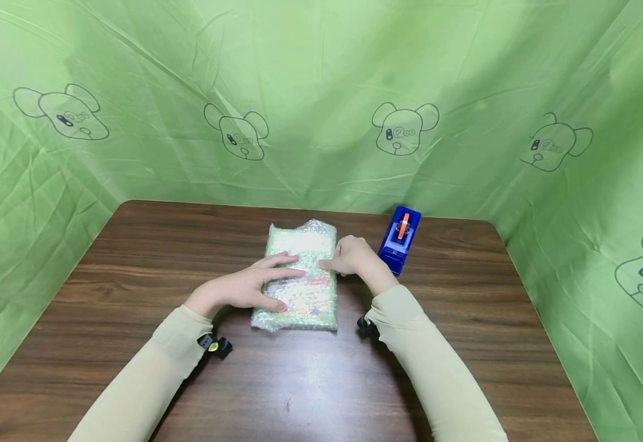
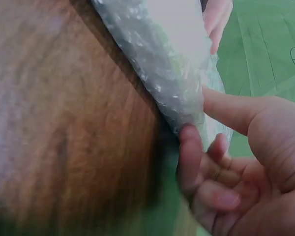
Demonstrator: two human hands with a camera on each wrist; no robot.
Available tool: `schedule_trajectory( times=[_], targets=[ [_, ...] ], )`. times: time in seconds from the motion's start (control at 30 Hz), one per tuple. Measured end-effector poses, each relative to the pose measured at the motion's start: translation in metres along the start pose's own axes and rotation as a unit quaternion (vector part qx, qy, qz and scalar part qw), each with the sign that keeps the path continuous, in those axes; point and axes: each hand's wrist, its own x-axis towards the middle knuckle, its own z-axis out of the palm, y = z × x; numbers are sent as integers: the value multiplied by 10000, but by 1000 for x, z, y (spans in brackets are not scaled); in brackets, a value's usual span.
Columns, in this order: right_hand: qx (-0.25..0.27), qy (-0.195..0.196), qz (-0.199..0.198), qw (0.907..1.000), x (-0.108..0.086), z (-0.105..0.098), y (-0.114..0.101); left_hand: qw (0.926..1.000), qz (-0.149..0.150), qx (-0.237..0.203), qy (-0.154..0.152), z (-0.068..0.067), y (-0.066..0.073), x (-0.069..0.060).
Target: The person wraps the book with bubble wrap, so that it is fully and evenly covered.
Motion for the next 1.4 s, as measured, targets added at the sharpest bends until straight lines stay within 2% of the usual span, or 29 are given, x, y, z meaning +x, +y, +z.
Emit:
schedule_trajectory(
  times=[0.23,0.5,0.6,0.73,0.8,0.93,1.07,1.17,1.3,1.4],
  targets=[
    [450,284,-375,9979,-7,7,13,10000,41,-47,-3,1,1,2],
    [728,576,-1101,9896,-15,10,31,10000,-11,-40,-45,4,-1,7],
    [862,637,-1198,9870,-20,12,33,10000,-37,-22,-54,5,-2,9],
    [787,734,-1362,9848,-30,15,29,9998,-92,188,-65,3,1,8],
    [631,793,-1591,9820,-35,13,28,9991,-111,397,-60,1,4,6],
    [177,953,-2165,9715,-47,7,30,9945,30,1047,18,-1,12,4],
    [-187,1032,-2660,9582,-61,1,38,9837,309,1766,102,2,17,-1],
    [-404,1136,-2961,9475,-74,-4,46,9777,450,2042,173,2,19,-7],
    [-744,1362,-3158,9360,-93,-12,61,9726,495,2245,344,-4,21,-21],
    [-946,1574,-3296,9261,-109,-20,76,9670,445,2458,493,-12,21,-39]
  ],
)
